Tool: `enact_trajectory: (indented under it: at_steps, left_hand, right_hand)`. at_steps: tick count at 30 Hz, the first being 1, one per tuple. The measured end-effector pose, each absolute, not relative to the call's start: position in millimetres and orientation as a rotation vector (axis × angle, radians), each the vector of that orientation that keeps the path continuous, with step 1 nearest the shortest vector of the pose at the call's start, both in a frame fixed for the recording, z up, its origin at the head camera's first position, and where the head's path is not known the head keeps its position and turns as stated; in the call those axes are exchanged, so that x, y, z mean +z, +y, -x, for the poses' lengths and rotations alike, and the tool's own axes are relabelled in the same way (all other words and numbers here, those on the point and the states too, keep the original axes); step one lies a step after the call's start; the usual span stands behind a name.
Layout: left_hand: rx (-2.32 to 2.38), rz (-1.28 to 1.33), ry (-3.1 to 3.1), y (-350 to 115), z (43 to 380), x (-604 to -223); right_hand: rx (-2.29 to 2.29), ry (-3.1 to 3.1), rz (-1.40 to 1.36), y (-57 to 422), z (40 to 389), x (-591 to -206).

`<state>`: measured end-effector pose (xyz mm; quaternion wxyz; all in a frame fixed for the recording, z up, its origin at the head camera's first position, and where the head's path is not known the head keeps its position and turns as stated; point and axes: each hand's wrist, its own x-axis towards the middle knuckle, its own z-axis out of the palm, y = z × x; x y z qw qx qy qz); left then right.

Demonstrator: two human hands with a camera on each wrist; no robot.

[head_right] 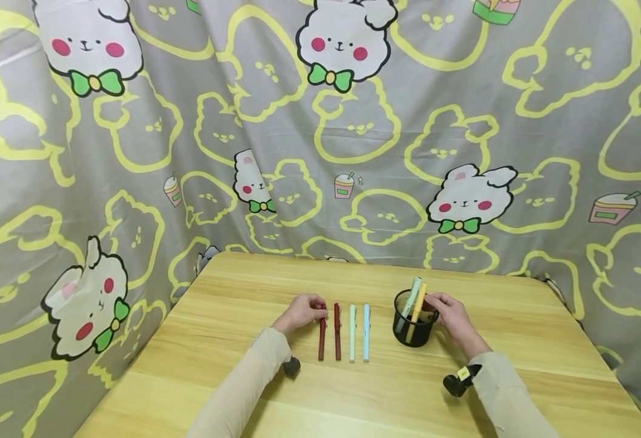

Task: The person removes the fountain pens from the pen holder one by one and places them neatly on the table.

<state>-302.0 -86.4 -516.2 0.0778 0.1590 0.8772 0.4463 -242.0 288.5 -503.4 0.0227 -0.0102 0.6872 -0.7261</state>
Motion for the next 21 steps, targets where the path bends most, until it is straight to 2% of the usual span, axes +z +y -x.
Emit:
enact_trajectory:
  at_steps: [21]
  left_hand:
    - [1.412,-0.431,2.595,-85.3,306.5,-511.5]
  right_hand:
    - [-2.245,2.147,-0.027,286.5,239.2,-500.4]
